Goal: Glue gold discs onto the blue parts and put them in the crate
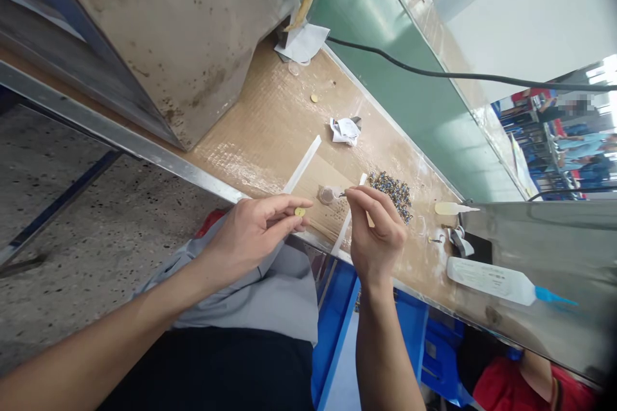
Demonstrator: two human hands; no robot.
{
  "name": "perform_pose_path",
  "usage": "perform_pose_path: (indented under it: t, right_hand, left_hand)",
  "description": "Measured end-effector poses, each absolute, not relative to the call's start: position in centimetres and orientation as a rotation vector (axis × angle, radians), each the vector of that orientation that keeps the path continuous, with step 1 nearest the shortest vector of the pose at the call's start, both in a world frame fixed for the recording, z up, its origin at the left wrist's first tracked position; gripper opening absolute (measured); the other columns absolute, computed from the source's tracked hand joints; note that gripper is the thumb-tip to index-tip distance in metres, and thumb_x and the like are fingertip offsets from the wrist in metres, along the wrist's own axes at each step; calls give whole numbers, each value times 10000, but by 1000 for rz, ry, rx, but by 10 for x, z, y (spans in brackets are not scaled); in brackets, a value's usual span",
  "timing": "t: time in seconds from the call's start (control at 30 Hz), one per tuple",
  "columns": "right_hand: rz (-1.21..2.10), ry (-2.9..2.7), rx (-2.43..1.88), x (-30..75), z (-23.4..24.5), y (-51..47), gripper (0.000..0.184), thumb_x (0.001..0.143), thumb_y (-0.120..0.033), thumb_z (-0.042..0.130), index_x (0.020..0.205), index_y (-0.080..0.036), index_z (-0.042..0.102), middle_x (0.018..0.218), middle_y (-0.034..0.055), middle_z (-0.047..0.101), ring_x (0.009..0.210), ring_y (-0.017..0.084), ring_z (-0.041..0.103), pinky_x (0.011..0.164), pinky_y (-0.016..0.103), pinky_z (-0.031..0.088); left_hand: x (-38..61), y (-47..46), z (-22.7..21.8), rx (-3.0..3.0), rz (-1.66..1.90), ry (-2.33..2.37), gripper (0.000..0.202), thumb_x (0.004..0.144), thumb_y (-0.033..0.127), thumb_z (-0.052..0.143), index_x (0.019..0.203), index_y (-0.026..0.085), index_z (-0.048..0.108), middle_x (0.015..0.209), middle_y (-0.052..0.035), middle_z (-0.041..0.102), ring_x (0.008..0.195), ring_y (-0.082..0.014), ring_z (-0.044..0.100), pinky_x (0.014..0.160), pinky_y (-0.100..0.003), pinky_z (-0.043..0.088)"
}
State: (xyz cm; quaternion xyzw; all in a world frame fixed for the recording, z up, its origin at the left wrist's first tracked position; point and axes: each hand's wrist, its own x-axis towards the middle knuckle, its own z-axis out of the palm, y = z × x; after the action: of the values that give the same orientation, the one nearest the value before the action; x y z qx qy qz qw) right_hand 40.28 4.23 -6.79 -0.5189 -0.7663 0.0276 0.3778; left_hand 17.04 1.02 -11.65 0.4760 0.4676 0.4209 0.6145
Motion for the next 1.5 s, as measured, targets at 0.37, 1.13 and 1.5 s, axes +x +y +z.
perform_pose_path:
  t: [0.37,1.13,1.5]
  right_hand:
    - [57,-1970,-1328,402,-67,42,227,1160,-160,692,1151,-311,861,1150,13,842,1052,221,820,951,410,667]
    - [4,-1887,-1376,403,-69,34,183,1133,-155,726,1129,-267,871,1104,40,821,1023,210,806,925,377,656]
    - [51,-1856,-1411,405,-72,31,180,1138,-176,723,1142,-269,877,1108,35,822,1028,209,802,932,382,647]
  left_hand:
    - [169,11,-114,1117,953,1092,264,1103,354,765,1350,368,859,1087,47,929,1038,-213,907,948,-285,722]
    - [169,10,-107,1139,931,1102,269,1135,331,743,1385,348,841,1124,56,920,1039,-159,890,938,-225,691]
    - [170,11,-104,1141,934,1127,260,1121,320,765,1365,347,851,1117,56,921,1027,-153,890,964,-220,692]
